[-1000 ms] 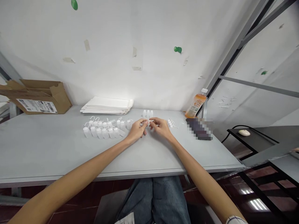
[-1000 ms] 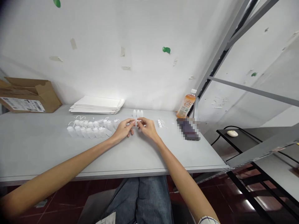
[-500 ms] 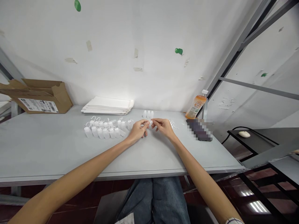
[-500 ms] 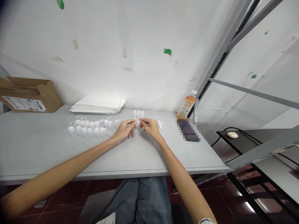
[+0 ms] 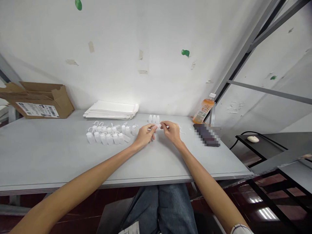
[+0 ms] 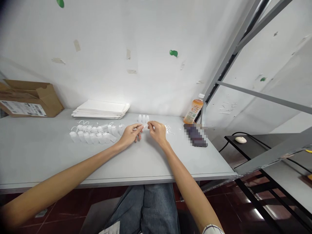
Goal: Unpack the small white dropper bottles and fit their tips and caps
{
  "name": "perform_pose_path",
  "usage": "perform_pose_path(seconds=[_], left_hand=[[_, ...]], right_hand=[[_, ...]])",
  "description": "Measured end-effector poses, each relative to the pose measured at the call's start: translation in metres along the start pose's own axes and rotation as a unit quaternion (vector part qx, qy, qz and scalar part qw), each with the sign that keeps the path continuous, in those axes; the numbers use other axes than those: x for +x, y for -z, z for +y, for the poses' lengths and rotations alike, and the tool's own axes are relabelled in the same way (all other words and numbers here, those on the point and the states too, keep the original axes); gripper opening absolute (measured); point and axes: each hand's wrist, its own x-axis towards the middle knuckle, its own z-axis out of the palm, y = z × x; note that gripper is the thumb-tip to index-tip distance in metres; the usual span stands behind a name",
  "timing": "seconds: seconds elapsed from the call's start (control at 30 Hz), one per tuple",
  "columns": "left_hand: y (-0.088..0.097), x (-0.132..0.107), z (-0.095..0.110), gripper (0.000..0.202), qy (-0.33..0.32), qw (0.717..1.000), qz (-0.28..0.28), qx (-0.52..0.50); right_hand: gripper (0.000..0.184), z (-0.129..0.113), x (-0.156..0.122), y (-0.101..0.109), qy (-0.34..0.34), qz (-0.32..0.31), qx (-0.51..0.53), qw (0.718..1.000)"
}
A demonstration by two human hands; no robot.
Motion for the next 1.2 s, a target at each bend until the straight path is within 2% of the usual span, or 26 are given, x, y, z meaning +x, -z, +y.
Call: perform_pose_path(seconds=[0.33,0.47,0.6,0.7,0.83,0.97,1.2], left_hand=[[-0.010,-0.003,0.012,0.031,0.015,0.999,0.029,-0.031],[-0.010,-0.005,0.012,0.031,0.016,0.997,0.042,-0.060],[-0.001,-0.009,0.013,0.034,0.004,0.995,0.067,-0.075],[0.003,-0.011,0.014,0.033,-0.016,0.996,0.073,-0.056],[-0.002,-0.016,0.016,0.033,-0.004,0.999,0.034,-0.009],[-0.005,-0.021,0.018,0.033,0.005,1.000,0.014,0.020],[0.000,-0.019,0.023,0.036,-0.003,0.999,0.025,0.032]], right_hand=[[0.028,0.001,0.002,-0.002,-0.039,0.038,0.012,0.998],[0.031,0.010,0.006,-0.003,-0.063,0.064,0.042,0.995],[0.038,0.033,0.014,0.016,-0.152,0.152,0.042,0.976],[0.037,0.047,0.019,0.037,-0.162,0.172,-0.024,0.971],[0.031,0.060,0.019,0.050,-0.232,0.166,-0.160,0.945],[0.027,0.072,0.016,0.050,-0.310,0.118,-0.217,0.918],[0.031,0.077,0.013,0.049,-0.323,0.088,-0.257,0.907]])
